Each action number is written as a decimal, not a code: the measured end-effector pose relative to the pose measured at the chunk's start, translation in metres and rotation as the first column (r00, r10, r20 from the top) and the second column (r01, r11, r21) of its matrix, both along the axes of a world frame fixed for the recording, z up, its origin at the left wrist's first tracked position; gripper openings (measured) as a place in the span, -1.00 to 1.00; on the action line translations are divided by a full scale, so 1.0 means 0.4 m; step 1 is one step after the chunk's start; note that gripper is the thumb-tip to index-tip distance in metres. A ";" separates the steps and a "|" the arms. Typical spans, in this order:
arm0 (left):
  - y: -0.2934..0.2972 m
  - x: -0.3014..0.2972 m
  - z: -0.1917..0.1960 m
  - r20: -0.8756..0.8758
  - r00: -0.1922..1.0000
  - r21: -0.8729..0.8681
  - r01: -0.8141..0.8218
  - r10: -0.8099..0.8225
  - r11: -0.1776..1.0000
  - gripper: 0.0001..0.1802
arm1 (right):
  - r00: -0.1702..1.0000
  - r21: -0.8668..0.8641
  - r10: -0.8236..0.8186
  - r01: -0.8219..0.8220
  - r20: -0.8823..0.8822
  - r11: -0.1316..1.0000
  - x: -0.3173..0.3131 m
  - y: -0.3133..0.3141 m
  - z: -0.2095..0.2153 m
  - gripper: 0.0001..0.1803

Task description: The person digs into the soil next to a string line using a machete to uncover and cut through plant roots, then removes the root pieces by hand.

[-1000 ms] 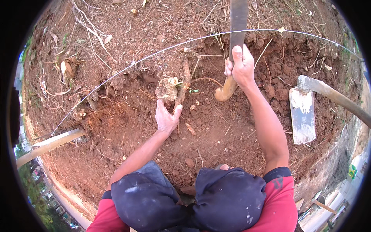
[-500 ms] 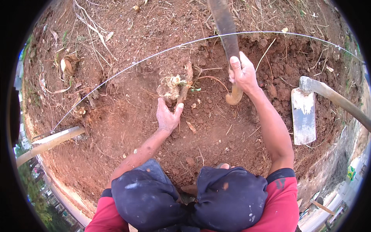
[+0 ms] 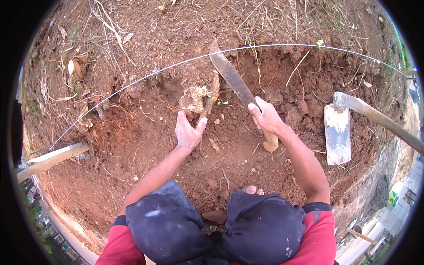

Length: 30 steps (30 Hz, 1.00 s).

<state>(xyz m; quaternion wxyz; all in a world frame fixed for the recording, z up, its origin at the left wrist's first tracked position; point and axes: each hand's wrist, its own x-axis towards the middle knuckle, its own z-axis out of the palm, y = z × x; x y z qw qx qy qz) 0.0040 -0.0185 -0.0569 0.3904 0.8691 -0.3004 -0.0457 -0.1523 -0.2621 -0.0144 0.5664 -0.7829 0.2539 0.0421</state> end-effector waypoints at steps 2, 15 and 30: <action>0.007 -0.001 0.000 -0.018 1.000 0.011 0.007 -0.007 1.000 -0.34 | 0.990 0.142 -0.140 0.143 -0.026 0.979 -0.022 0.032 0.054 -0.57; 0.014 0.005 0.031 -0.016 0.993 -0.004 0.116 -0.116 0.993 -0.46 | 0.763 -0.071 -0.634 0.630 -0.129 0.773 -0.211 0.112 0.346 -0.68; 0.021 0.071 0.148 -0.128 0.836 0.412 0.535 -0.534 0.738 -0.56 | 0.962 -0.237 -0.267 0.246 -0.060 0.940 -0.017 -0.070 0.240 -0.62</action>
